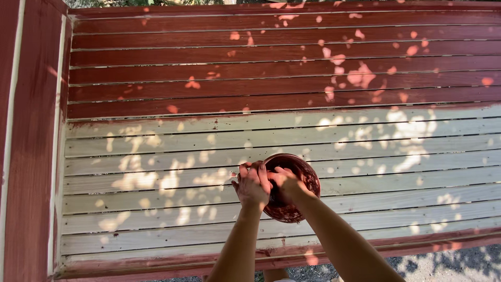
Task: The person wipes a red wood stain onto the slatted surface of a wooden bench frame using a cloth, working across the boards section by section. Near the end they dip the cloth into a bowl of stain to reload it and continue coating the untreated wood.
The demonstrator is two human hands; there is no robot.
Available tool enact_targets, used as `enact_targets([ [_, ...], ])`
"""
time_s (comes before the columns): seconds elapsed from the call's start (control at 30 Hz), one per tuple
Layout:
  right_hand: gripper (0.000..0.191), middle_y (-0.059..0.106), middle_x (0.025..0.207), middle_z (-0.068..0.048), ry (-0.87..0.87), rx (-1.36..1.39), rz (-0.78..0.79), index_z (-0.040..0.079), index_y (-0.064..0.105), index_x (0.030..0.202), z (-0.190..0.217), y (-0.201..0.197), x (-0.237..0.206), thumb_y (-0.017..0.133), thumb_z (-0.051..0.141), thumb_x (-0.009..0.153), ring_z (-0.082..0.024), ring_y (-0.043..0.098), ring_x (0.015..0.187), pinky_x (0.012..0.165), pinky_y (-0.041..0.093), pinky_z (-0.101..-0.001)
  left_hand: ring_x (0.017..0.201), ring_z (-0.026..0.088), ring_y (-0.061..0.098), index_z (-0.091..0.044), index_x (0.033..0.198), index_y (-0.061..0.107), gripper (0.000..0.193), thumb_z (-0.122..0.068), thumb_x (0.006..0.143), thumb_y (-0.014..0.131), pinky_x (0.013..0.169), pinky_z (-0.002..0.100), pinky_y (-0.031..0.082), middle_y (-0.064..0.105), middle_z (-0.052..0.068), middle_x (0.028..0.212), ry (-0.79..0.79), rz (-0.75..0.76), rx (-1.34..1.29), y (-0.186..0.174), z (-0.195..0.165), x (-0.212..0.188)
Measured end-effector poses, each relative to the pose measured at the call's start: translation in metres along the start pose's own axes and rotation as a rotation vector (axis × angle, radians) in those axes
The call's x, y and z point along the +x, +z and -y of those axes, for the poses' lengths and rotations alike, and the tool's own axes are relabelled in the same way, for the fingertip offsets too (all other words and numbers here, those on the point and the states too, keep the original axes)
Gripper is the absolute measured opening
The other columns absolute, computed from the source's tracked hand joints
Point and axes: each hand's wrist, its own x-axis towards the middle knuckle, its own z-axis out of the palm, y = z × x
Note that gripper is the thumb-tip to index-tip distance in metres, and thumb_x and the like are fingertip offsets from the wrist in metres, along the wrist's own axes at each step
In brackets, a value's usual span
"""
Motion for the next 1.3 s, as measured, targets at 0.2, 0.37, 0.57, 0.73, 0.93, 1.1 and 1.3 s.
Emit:
enact_targets([
  [0.2, 0.043, 0.064, 0.124, -0.003, -0.272, -0.459, 0.150, 0.020, 0.064, 0.124, -0.002, 0.013, 0.024, 0.071, 0.028, 0.082, -0.031, 0.054, 0.125, 0.091, 0.051, -0.0452, 0.122, 0.036, 0.056, -0.020, 0.120, 0.067, 0.039, -0.042, 0.103, 0.040, 0.109, 0.071, 0.027, 0.054, 0.005, 0.135, -0.012, -0.098, -0.083, 0.013, 0.004, 0.002],
  [0.37, 0.042, 0.064, 0.125, -0.004, -0.103, -0.228, 0.223, 0.019, 0.064, 0.124, 0.007, 0.012, 0.039, 0.069, 0.028, 0.084, -0.031, 0.054, 0.125, 0.092, 0.051, -0.0452, 0.121, 0.034, 0.056, -0.018, 0.120, 0.066, 0.039, -0.042, 0.103, 0.041, 0.108, 0.067, 0.029, 0.055, 0.004, 0.133, 0.026, -0.133, -0.097, 0.019, 0.012, 0.002],
  [0.57, 0.041, 0.064, 0.126, -0.005, -0.076, -0.116, 0.383, 0.019, 0.064, 0.125, 0.010, 0.015, 0.061, 0.067, 0.029, 0.085, -0.031, 0.053, 0.126, 0.092, 0.050, -0.0452, 0.120, 0.032, 0.057, -0.017, 0.119, 0.065, 0.032, -0.036, 0.101, 0.047, 0.106, 0.064, 0.030, 0.058, 0.003, 0.129, 0.069, -0.185, -0.058, 0.016, 0.011, -0.001],
  [0.73, 0.040, 0.063, 0.127, -0.005, 0.023, -0.286, 0.412, 0.019, 0.064, 0.125, 0.007, 0.029, 0.070, 0.066, 0.030, 0.087, -0.031, 0.053, 0.127, 0.093, 0.050, -0.0453, 0.117, 0.032, 0.059, -0.016, 0.119, 0.064, 0.030, -0.034, 0.103, 0.047, 0.106, 0.062, 0.031, 0.060, 0.004, 0.125, 0.102, -0.216, -0.093, 0.016, 0.013, -0.003],
  [0.93, 0.039, 0.063, 0.128, -0.006, 0.080, -0.447, 0.395, 0.018, 0.064, 0.125, 0.002, 0.047, 0.069, 0.064, 0.030, 0.089, -0.031, 0.052, 0.128, 0.093, 0.049, -0.0453, 0.115, 0.033, 0.059, -0.015, 0.121, 0.063, 0.031, -0.034, 0.104, 0.046, 0.107, 0.061, 0.032, 0.060, 0.004, 0.125, 0.120, -0.222, -0.110, 0.018, 0.016, -0.004],
  [1.1, 0.038, 0.063, 0.129, -0.006, 0.081, -0.478, 0.394, 0.018, 0.065, 0.126, 0.003, 0.054, 0.071, 0.062, 0.031, 0.090, -0.031, 0.052, 0.128, 0.094, 0.048, -0.0454, 0.116, 0.032, 0.058, -0.017, 0.121, 0.063, 0.032, -0.035, 0.104, 0.044, 0.107, 0.058, 0.032, 0.060, 0.004, 0.125, 0.111, -0.211, -0.098, 0.021, 0.018, -0.002],
  [1.3, 0.037, 0.063, 0.130, -0.007, 0.087, -0.523, 0.387, 0.018, 0.065, 0.126, 0.005, 0.053, 0.067, 0.061, 0.031, 0.092, -0.032, 0.051, 0.129, 0.094, 0.048, -0.0454, 0.117, 0.033, 0.057, -0.019, 0.124, 0.062, 0.034, -0.037, 0.105, 0.041, 0.109, 0.061, 0.029, 0.058, 0.004, 0.127, 0.080, -0.161, -0.104, 0.023, 0.019, -0.001],
])
